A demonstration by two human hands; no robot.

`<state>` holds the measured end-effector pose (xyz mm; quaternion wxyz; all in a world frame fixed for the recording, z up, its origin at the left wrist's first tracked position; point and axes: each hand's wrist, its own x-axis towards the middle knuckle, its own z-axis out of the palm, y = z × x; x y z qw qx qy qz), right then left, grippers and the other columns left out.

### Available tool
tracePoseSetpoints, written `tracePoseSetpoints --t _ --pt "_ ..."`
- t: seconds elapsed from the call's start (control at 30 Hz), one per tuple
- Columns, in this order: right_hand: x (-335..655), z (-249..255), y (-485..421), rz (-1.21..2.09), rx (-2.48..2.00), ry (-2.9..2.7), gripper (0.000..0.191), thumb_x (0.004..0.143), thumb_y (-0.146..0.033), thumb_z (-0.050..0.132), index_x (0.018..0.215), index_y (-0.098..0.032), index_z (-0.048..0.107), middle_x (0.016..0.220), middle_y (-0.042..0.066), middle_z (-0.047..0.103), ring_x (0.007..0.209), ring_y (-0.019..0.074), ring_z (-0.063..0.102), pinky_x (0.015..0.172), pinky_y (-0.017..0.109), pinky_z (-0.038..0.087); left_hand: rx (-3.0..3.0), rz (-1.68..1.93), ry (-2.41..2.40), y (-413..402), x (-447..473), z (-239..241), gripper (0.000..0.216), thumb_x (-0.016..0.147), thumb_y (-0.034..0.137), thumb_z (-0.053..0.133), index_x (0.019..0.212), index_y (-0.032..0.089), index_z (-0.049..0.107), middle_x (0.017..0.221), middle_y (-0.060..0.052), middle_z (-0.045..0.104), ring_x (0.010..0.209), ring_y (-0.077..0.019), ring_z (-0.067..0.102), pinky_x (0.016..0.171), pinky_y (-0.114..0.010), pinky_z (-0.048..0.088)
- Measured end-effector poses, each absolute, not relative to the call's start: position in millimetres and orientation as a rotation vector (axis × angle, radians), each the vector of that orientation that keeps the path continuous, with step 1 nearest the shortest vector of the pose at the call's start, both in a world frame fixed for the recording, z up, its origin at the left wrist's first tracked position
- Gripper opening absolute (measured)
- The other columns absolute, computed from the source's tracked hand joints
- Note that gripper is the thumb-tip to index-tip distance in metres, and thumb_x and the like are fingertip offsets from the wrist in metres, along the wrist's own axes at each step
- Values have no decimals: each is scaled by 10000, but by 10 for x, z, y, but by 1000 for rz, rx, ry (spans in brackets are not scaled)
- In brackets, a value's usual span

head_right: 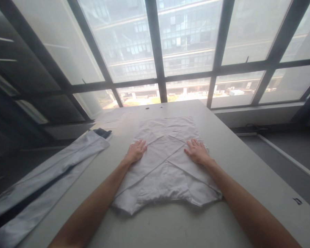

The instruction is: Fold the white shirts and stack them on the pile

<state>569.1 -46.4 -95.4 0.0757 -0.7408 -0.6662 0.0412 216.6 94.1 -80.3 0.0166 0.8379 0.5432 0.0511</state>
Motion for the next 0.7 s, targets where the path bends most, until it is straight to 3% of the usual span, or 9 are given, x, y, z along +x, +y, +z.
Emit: tracePoseSetpoints --t 0.53,0.7 --pt "5700 -991 -464 91 -2180 -1977 673 999 -534 319 1554 -154 341 1628 175 286 1517 306 225 1216 533 176 2619 178 1689 948 2171 -802 549 1039 463 320 1511 209 438 1616 -127 324 1491 -322 280 1186 -577 219" --pt "5626 -951 -488 -129 -2070 -1940 610 1015 -475 314 1567 -217 304 1618 140 332 1518 299 219 1204 610 121 2619 180 1695 932 2178 -789 542 1038 455 328 1506 210 447 1615 -125 329 1482 -326 293 1180 -577 228"
